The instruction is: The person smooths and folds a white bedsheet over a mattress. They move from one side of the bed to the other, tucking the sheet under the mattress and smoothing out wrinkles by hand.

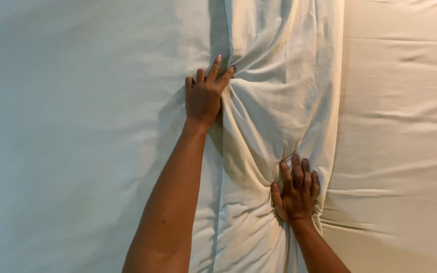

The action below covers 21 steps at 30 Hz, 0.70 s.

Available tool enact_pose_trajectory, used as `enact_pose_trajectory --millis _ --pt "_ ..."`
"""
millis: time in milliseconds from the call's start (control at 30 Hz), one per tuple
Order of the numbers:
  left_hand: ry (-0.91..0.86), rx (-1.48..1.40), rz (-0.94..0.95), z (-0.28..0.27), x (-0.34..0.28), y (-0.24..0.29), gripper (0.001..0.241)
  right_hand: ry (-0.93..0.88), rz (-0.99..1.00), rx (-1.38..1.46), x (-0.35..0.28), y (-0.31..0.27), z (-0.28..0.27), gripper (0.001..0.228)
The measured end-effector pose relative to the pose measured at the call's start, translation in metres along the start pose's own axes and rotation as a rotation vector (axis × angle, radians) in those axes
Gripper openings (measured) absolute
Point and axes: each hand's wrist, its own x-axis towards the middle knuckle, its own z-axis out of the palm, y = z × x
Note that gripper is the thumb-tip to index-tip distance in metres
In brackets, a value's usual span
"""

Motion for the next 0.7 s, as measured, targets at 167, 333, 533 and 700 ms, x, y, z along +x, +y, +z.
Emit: enact_pose_trajectory --millis 167,333,533,700 --pt "-0.082 -0.235 -0.151 -0.028 -0.023 0.014 0.064 0.004 0.0 0.022 0.002 -0.003 -0.005 0.066" --pt "0.052 -0.597 -0.241 -0.067 -0.096 0.043 0.054 -0.011 0.013 0.033 0.004 -0.004 -0.003 0.067" --pt "-0.055 -0.558 -0.421 -0.107 -0.185 0.102 0.047 -0.008 0.007 0.028 0.003 -0.002 -0.002 0.067" --pt "-0.051 -0.408 -0.415 -0.117 -0.197 0.115 0.056 -0.005 -0.008 0.016 0.003 -0.004 -0.006 0.068"
